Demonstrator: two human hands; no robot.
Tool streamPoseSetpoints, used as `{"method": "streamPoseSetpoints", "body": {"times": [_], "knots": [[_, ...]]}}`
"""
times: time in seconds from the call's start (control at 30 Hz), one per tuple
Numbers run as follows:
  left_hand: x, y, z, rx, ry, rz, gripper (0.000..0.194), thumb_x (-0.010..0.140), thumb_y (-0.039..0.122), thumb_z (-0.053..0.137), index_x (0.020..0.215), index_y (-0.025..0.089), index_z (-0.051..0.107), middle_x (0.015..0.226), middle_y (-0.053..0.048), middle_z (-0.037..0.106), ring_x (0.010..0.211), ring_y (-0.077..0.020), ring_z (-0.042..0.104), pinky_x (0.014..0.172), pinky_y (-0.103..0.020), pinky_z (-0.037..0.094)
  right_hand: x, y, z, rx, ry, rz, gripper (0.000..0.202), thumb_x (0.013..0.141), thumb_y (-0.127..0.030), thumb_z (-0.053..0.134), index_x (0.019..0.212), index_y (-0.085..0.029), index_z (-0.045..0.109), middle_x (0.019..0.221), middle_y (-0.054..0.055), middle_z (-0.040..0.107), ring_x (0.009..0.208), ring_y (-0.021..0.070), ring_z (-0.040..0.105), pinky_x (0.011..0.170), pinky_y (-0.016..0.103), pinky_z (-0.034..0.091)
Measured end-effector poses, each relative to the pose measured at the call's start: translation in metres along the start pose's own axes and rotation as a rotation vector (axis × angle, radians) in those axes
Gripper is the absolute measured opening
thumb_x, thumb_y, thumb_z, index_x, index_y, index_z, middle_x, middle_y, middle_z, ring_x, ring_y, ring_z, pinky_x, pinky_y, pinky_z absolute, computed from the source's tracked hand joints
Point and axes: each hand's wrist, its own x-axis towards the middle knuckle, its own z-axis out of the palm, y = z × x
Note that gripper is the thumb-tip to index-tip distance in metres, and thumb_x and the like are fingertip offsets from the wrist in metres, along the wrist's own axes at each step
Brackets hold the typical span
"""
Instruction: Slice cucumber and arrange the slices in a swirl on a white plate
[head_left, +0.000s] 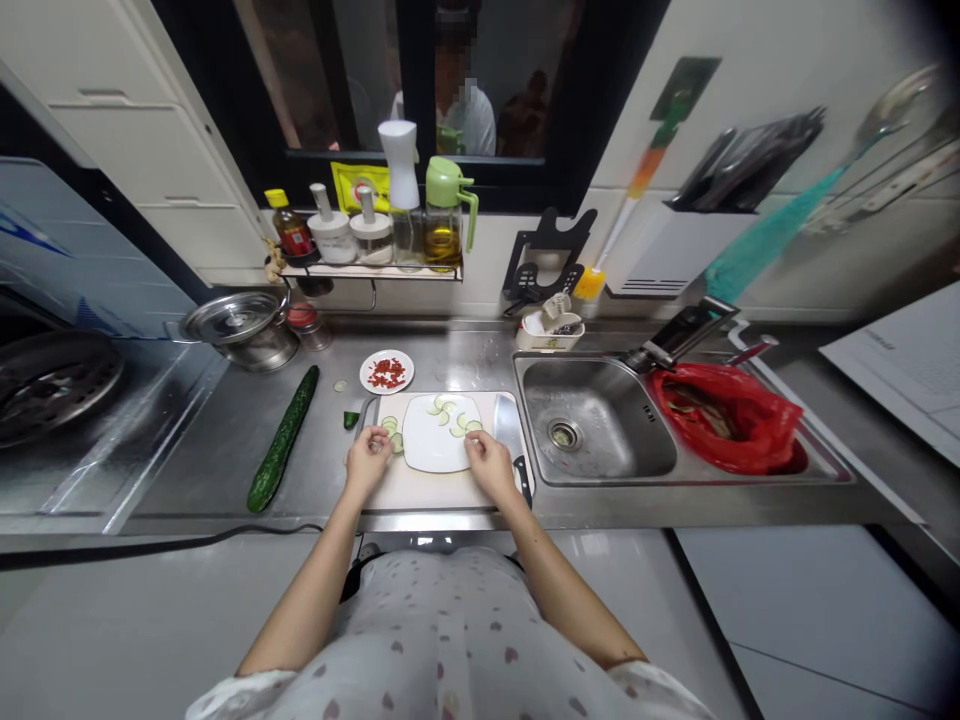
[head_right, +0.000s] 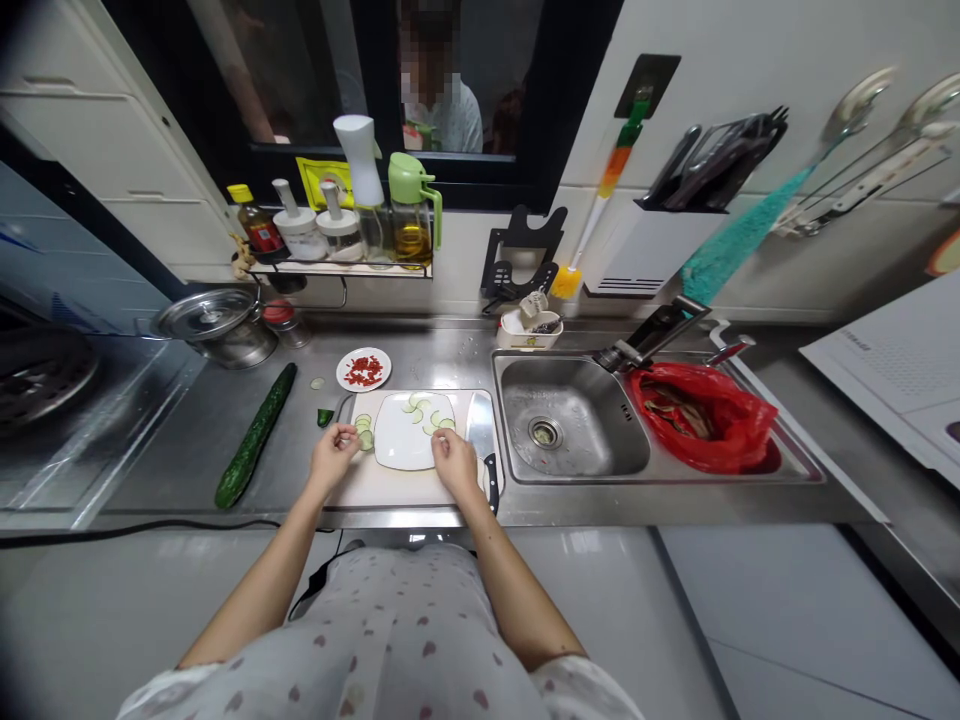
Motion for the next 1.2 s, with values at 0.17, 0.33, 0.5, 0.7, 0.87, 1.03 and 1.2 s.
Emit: {"method": "streamPoseSetpoints", "body": {"times": [0.17, 0.33, 0.5, 0.7, 0.87, 1.03, 1.2], "knots": [[-0.004, 0.022, -0.004, -0.157, -0.179, 0.16, 0.026, 0.069, 0.031, 0.063, 0.092, 0.019, 0.058, 0.077, -0.001, 0.062, 0.071, -0.0127, 0.053, 0.073, -0.026, 0.042, 0.004, -0.024, 0.008, 0.075, -0.089, -0.198, 0.023, 0.086, -0.031, 0.051, 0.099, -0.019, 0.066, 0.08, 0.003, 0.063, 0.079, 0.0168, 0.058, 0.074, 0.026, 0.042], [-0.01, 0.045, -0.01, -0.147, -0.311, 0.206, 0.028, 0.072, 0.033, 0.065, 0.096, 0.019, 0.058, 0.082, -0.002, 0.062, 0.078, -0.0142, 0.056, 0.079, -0.028, 0.043, 0.01, -0.044, 0.013, 0.124, -0.185, -0.38, 0.021, 0.087, -0.027, 0.056, 0.106, -0.022, 0.064, 0.097, 0.005, 0.063, 0.095, 0.0189, 0.055, 0.089, 0.032, 0.039], [-0.014, 0.053, -0.005, -0.151, -0.375, 0.225, 0.03, 0.072, 0.033, 0.065, 0.097, 0.019, 0.059, 0.08, -0.002, 0.062, 0.079, -0.0143, 0.058, 0.077, -0.027, 0.042, 0.014, -0.049, 0.016, 0.135, -0.217, -0.409, 0.01, 0.087, -0.023, 0.055, 0.088, -0.02, 0.064, 0.092, 0.004, 0.063, 0.09, 0.018, 0.055, 0.085, 0.031, 0.039], [-0.017, 0.048, 0.01, -0.26, -0.303, 0.046, 0.037, 0.069, 0.043, 0.067, 0.095, 0.018, 0.059, 0.069, 0.0, 0.062, 0.067, -0.0129, 0.057, 0.066, -0.024, 0.041, 0.016, -0.045, 0.012, 0.177, -0.191, -0.317, 0.011, 0.085, -0.023, 0.054, 0.079, -0.019, 0.062, 0.08, 0.001, 0.063, 0.081, 0.0156, 0.054, 0.076, 0.027, 0.04], [-0.023, 0.052, 0.022, -0.406, -0.362, -0.219, 0.049, 0.067, 0.054, 0.066, 0.095, 0.015, 0.062, 0.06, -0.001, 0.063, 0.049, -0.0088, 0.047, 0.05, -0.021, 0.032, 0.018, -0.042, 0.007, 0.191, -0.179, -0.291, 0.012, 0.085, -0.023, 0.054, 0.078, -0.019, 0.063, 0.08, 0.001, 0.065, 0.079, 0.0149, 0.055, 0.073, 0.025, 0.04], [-0.025, 0.056, 0.029, -0.576, -0.431, -0.431, 0.056, 0.065, 0.053, 0.068, 0.106, 0.016, 0.058, 0.072, -0.003, 0.067, 0.044, -0.0046, 0.042, 0.041, -0.017, 0.016, 0.019, -0.038, 0.007, 0.197, -0.199, -0.336, 0.012, 0.086, -0.024, 0.054, 0.08, -0.02, 0.064, 0.08, 0.001, 0.064, 0.08, 0.0148, 0.056, 0.074, 0.025, 0.04], [-0.021, 0.053, 0.03, -0.634, -0.422, -0.409, 0.055, 0.063, 0.046, 0.07, 0.108, 0.017, 0.057, 0.075, -0.001, 0.066, 0.046, -0.0037, 0.043, 0.04, -0.016, 0.018, 0.017, -0.038, 0.008, 0.197, -0.204, -0.339, 0.011, 0.085, -0.022, 0.055, 0.08, -0.019, 0.064, 0.08, 0.001, 0.064, 0.08, 0.0149, 0.056, 0.074, 0.025, 0.04]]}}
